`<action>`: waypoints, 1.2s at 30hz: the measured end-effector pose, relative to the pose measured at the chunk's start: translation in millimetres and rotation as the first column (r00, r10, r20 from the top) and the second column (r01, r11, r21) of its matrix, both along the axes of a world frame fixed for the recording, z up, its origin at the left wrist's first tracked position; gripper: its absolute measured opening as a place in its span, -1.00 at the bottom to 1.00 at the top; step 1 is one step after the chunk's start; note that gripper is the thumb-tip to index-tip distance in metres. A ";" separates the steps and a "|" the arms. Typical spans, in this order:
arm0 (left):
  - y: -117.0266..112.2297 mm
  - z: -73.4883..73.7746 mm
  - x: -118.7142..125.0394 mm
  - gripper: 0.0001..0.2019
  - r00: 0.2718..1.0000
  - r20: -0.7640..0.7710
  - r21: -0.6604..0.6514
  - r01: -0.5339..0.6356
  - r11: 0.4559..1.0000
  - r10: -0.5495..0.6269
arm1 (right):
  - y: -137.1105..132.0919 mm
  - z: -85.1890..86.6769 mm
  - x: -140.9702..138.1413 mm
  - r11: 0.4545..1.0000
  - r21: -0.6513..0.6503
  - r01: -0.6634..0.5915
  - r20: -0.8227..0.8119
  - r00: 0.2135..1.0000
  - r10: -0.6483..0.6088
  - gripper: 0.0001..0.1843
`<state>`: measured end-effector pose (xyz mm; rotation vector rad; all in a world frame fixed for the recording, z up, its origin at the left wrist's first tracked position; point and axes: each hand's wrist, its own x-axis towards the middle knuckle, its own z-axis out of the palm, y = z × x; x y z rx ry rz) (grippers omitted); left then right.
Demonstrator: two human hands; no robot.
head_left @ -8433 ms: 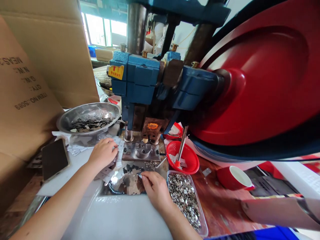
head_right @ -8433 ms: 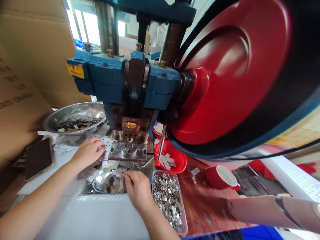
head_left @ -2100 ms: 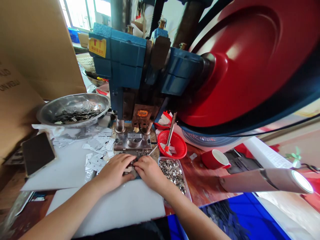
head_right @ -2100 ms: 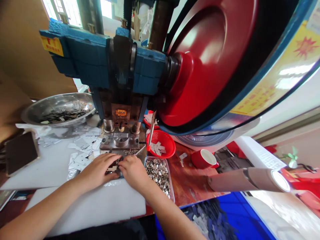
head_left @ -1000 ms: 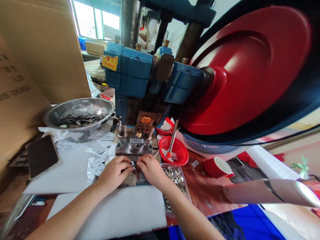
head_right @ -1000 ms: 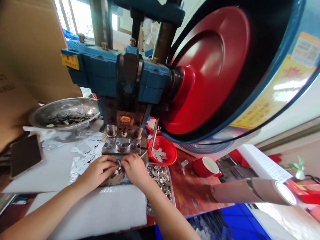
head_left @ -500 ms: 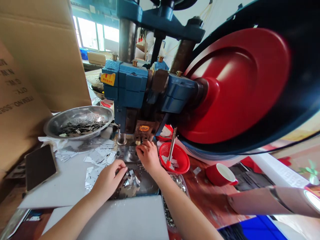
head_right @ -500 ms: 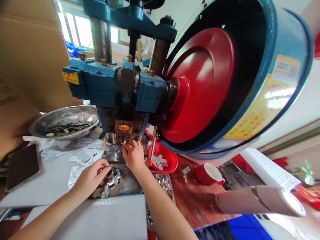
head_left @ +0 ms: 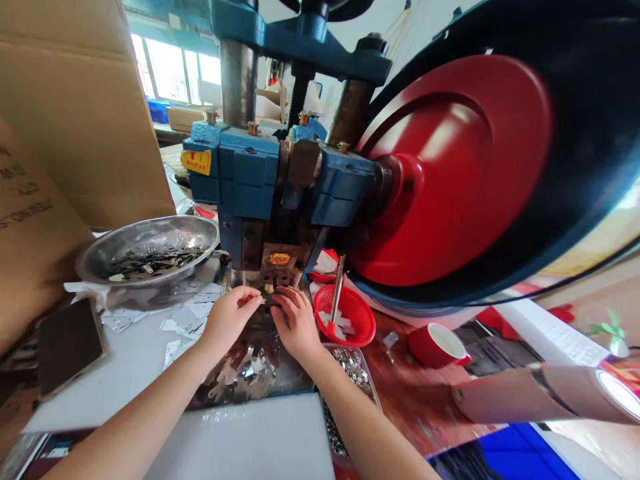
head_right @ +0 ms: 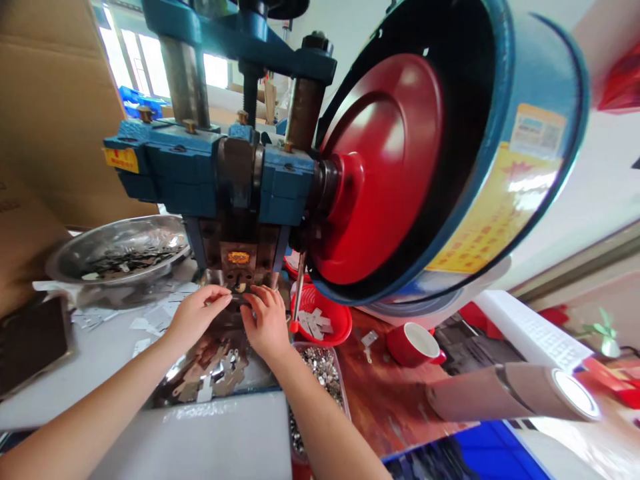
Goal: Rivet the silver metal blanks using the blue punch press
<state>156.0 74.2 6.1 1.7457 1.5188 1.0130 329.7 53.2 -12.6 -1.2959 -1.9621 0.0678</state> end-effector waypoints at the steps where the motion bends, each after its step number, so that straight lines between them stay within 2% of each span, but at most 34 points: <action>1: 2.3 0.7 3.3 -0.75 1.000 -0.022 0.003 -0.014 1.000 0.014 | 0.1 0.1 0.2 1.000 -0.004 0.006 -0.002 1.000 -0.006 -0.74; 6: 7.6 -0.3 10.7 -0.74 0.995 -0.078 0.025 -0.060 0.998 0.062 | 0.6 1.7 -0.1 0.999 -0.050 0.003 0.029 1.000 -0.002 -0.73; 12: 11.2 -9.1 11.0 -0.75 0.988 -0.129 0.079 -0.076 0.994 0.086 | 2.1 0.2 0.4 0.996 -0.087 -0.004 0.016 1.000 0.005 -0.72; 18: 17.4 -16.4 9.2 -0.79 0.977 -0.177 0.158 -0.087 0.984 0.115 | 0.1 6.2 2.0 0.998 -0.066 0.025 0.169 0.986 -0.014 -0.73; 25: 24.9 -26.4 7.8 -0.79 0.983 -0.178 0.166 -0.010 0.986 0.039 | -3.6 16.2 -2.0 0.999 -0.035 0.041 0.329 0.944 -0.027 -0.66; 31: 29.5 -30.0 8.1 -0.80 0.985 -0.172 0.174 0.025 0.985 0.005 | -5.5 14.2 -1.7 0.998 -0.040 0.052 0.333 0.942 -0.036 -0.67; 36: 31.3 -27.7 8.4 -0.79 0.985 -0.170 0.190 0.067 0.980 -0.034 | -4.5 15.6 -6.0 0.996 -0.047 0.076 0.299 0.953 -0.058 -0.70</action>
